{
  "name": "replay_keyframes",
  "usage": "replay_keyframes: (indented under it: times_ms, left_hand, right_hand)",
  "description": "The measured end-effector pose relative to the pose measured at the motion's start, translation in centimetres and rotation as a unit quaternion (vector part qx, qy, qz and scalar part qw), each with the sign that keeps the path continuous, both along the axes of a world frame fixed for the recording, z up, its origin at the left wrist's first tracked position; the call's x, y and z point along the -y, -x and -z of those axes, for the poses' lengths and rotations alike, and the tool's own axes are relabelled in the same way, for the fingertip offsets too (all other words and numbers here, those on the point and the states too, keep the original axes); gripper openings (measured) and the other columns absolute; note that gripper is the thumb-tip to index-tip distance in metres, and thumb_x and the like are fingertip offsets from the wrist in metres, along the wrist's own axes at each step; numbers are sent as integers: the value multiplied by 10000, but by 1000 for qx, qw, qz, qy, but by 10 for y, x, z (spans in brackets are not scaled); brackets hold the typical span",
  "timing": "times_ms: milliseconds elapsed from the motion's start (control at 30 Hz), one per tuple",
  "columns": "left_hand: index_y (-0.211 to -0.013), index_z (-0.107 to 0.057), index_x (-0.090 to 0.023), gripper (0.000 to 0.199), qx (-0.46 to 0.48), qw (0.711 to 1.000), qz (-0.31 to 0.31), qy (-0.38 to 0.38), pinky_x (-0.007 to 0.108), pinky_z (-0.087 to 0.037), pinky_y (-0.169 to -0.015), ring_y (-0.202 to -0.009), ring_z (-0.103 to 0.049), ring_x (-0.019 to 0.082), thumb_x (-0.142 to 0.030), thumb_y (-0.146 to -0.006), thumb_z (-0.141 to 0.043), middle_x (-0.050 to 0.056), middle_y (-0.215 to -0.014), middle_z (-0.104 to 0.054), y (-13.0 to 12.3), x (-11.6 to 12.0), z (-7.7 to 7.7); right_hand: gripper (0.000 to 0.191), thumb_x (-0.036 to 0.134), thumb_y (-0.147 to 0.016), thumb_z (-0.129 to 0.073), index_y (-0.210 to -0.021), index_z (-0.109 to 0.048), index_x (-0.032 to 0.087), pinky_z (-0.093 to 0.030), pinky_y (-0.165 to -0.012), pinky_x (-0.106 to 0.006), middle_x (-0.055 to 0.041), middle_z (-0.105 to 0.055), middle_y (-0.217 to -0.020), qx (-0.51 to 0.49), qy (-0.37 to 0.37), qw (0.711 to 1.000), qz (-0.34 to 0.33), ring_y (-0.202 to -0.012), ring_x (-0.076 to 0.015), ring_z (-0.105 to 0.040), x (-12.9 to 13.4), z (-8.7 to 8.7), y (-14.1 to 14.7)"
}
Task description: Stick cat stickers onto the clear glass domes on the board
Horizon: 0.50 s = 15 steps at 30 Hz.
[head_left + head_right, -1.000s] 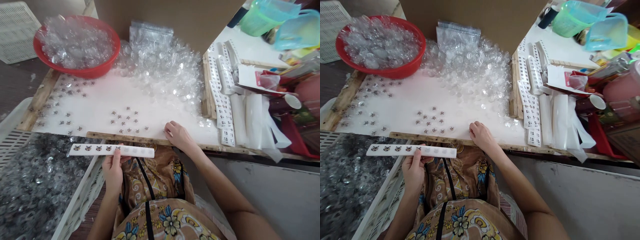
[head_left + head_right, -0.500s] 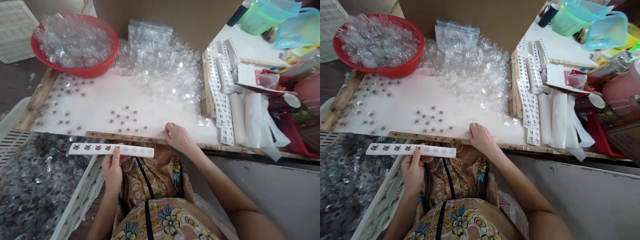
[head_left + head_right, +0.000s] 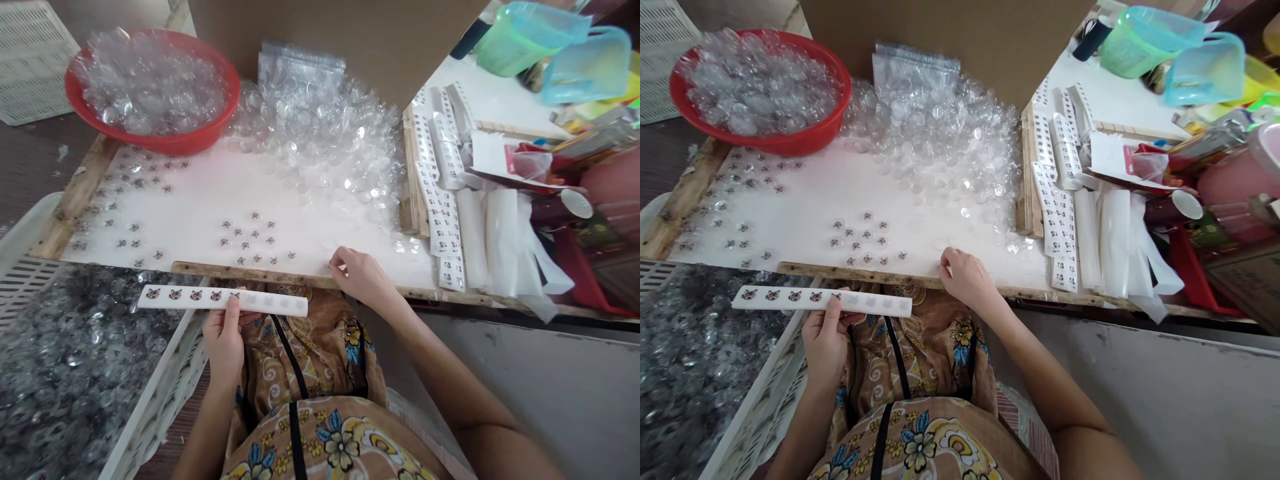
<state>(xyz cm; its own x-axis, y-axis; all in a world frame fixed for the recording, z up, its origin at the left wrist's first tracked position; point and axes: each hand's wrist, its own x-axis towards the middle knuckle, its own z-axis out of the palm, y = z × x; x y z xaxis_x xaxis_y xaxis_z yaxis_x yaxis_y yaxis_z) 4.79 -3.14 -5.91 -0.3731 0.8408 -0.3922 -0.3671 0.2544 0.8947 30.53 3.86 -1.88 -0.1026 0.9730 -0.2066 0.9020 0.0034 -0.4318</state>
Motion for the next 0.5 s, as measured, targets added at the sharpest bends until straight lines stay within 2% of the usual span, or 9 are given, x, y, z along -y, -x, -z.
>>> replay_keyframes:
  times_ms: [267,500]
  left_hand:
    - [-1017,-757,-158,427,-23,1000,-3,17,332,-627,-686,-782,-731,225,-517,-786,-752,100,-1025,-763,4,0,0]
    - [-1024,-757,-157,432,-25,1000,9,10,304,-624,-652,-787,-727,220,-522,-794,-741,97,-1014,-761,3,-1,1]
  right_hand:
    - [73,199,-793,-610,-722,-628,196,-447,-654,-257,-23,-713,-757,-88,51,993,65,-702,-163,-639,-12,11,-9]
    - [80,193,-776,-598,-701,-625,197,-431,-636,-259,-18,-695,-718,-68,22,996,61,-659,-152,-611,-11,14,-7]
